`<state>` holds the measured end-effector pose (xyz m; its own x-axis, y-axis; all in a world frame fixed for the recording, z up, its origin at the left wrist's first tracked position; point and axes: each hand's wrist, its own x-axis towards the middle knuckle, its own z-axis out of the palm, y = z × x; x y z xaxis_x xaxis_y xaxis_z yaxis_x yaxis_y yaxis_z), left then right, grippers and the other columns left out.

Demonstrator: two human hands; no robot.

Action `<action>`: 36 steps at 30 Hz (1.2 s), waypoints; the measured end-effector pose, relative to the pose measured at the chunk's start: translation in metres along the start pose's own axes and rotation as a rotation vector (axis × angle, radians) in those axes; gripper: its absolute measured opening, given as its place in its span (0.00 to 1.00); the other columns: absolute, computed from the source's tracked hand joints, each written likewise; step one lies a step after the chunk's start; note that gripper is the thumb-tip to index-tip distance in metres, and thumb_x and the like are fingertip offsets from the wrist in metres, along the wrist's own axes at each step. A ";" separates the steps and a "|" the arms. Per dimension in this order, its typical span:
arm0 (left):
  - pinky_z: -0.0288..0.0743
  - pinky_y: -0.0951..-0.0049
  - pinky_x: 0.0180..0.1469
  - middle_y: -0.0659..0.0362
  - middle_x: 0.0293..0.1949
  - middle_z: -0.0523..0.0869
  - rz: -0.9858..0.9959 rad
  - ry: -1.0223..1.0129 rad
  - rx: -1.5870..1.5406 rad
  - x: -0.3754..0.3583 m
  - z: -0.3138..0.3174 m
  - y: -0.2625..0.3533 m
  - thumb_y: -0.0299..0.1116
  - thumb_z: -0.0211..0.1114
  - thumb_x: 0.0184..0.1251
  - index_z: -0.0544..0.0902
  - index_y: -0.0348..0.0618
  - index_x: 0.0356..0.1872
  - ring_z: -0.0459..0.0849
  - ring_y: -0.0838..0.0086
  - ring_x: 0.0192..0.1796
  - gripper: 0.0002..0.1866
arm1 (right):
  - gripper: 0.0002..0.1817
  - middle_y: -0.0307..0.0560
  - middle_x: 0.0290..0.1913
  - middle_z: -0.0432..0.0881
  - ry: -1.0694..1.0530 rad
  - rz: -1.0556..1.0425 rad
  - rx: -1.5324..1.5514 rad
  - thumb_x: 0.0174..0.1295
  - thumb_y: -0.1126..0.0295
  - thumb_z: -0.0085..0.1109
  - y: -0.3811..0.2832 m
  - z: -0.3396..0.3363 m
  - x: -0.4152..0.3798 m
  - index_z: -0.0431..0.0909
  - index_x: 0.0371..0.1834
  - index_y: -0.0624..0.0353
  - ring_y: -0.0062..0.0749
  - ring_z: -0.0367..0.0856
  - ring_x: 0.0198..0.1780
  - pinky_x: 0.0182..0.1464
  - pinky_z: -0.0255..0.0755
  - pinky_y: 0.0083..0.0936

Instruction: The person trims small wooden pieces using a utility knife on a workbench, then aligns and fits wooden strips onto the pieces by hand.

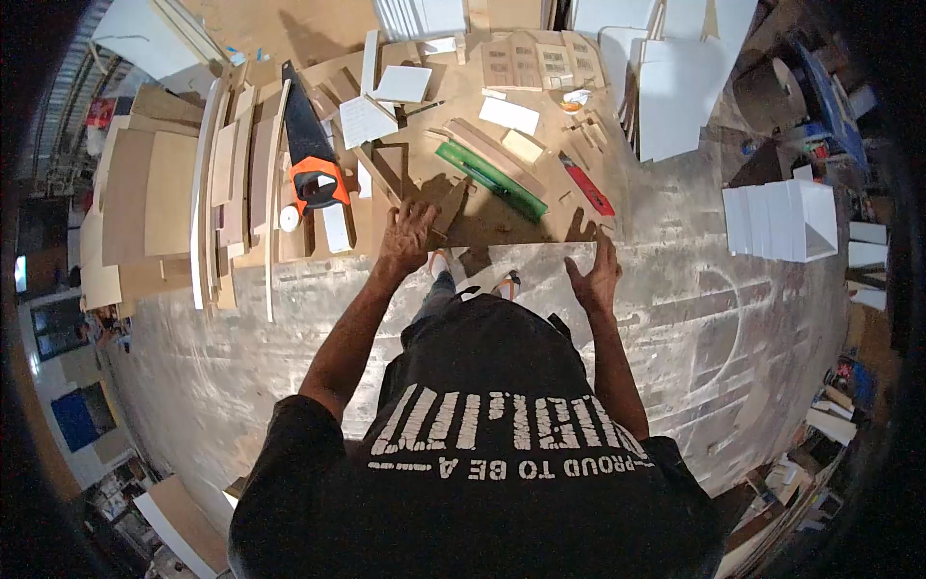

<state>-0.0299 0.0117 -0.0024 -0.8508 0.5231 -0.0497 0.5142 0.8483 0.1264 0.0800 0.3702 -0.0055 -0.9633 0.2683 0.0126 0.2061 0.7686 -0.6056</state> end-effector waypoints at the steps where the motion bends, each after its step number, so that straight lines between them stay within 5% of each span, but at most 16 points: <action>1: 0.60 0.50 0.65 0.50 0.61 0.75 0.039 0.004 0.022 0.004 0.001 -0.005 0.35 0.69 0.54 0.69 0.47 0.66 0.67 0.55 0.67 0.35 | 0.47 0.56 0.70 0.66 -0.008 0.023 -0.012 0.51 0.62 0.72 0.001 0.000 -0.011 0.57 0.75 0.50 0.53 0.65 0.70 0.65 0.56 0.58; 2: 0.55 0.43 0.67 0.48 0.64 0.72 0.051 -0.145 0.011 0.007 0.001 -0.010 0.38 0.62 0.59 0.65 0.42 0.69 0.64 0.51 0.69 0.35 | 0.47 0.56 0.70 0.66 -0.016 0.045 -0.025 0.51 0.63 0.73 0.003 0.001 -0.017 0.57 0.75 0.49 0.53 0.65 0.69 0.65 0.56 0.58; 11: 0.57 0.48 0.66 0.53 0.58 0.78 0.181 -0.014 0.082 0.013 0.010 -0.019 0.41 0.70 0.55 0.71 0.47 0.66 0.70 0.56 0.65 0.35 | 0.43 0.54 0.68 0.68 0.013 0.059 0.048 0.52 0.63 0.71 -0.010 0.011 -0.021 0.62 0.72 0.50 0.50 0.67 0.69 0.65 0.57 0.56; 17: 0.56 0.47 0.68 0.53 0.59 0.78 0.220 0.004 -0.020 0.015 0.009 -0.020 0.47 0.72 0.56 0.70 0.48 0.67 0.70 0.55 0.64 0.37 | 0.24 0.51 0.57 0.78 -0.104 -0.245 -0.037 0.54 0.64 0.67 -0.033 0.065 0.025 0.77 0.56 0.53 0.49 0.73 0.63 0.63 0.60 0.51; 23: 0.57 0.47 0.67 0.49 0.57 0.78 0.191 -0.025 0.019 0.017 0.009 -0.021 0.51 0.79 0.43 0.64 0.43 0.70 0.70 0.53 0.64 0.52 | 0.14 0.44 0.38 0.80 -0.090 -0.512 -0.064 0.55 0.61 0.65 -0.088 0.130 0.091 0.82 0.43 0.51 0.43 0.81 0.47 0.49 0.67 0.46; 26: 0.58 0.46 0.65 0.49 0.57 0.78 0.102 0.075 -0.151 0.017 0.014 -0.022 0.49 0.80 0.38 0.64 0.41 0.68 0.70 0.52 0.63 0.53 | 0.12 0.44 0.38 0.81 -0.111 -0.438 -0.138 0.58 0.60 0.62 -0.106 0.150 0.103 0.82 0.43 0.49 0.43 0.82 0.47 0.50 0.67 0.46; 29: 0.59 0.45 0.64 0.50 0.57 0.77 -0.088 0.030 -0.232 0.031 0.003 -0.011 0.44 0.78 0.41 0.65 0.42 0.66 0.70 0.52 0.63 0.47 | 0.11 0.44 0.38 0.81 -0.141 -0.400 -0.152 0.59 0.60 0.61 -0.111 0.158 0.108 0.82 0.42 0.50 0.43 0.82 0.46 0.49 0.67 0.46; 30: 0.60 0.47 0.64 0.50 0.52 0.81 -0.101 0.074 -0.142 0.037 0.005 -0.007 0.46 0.72 0.49 0.70 0.42 0.61 0.73 0.53 0.61 0.37 | 0.10 0.44 0.39 0.81 -0.132 -0.405 -0.145 0.60 0.61 0.60 -0.110 0.159 0.108 0.82 0.41 0.50 0.42 0.82 0.46 0.50 0.67 0.46; 33: 0.63 0.50 0.62 0.51 0.46 0.86 -0.202 0.003 -0.067 0.057 0.014 0.004 0.48 0.66 0.56 0.78 0.42 0.53 0.78 0.56 0.58 0.27 | 0.09 0.44 0.39 0.82 -0.146 -0.389 -0.149 0.61 0.61 0.59 -0.107 0.161 0.111 0.82 0.40 0.50 0.42 0.82 0.47 0.50 0.68 0.45; 36: 0.65 0.53 0.59 0.51 0.42 0.87 -0.171 -0.026 -0.012 0.065 0.015 0.007 0.47 0.62 0.60 0.82 0.42 0.45 0.81 0.58 0.54 0.20 | 0.08 0.44 0.40 0.82 -0.225 -0.334 -0.184 0.60 0.62 0.60 -0.110 0.158 0.114 0.82 0.40 0.50 0.42 0.82 0.47 0.51 0.68 0.45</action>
<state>-0.0800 0.0533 -0.0196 -0.9226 0.3735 -0.0965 0.3610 0.9241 0.1255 -0.0793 0.2248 -0.0635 -0.9915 -0.1303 -0.0023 -0.1156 0.8876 -0.4459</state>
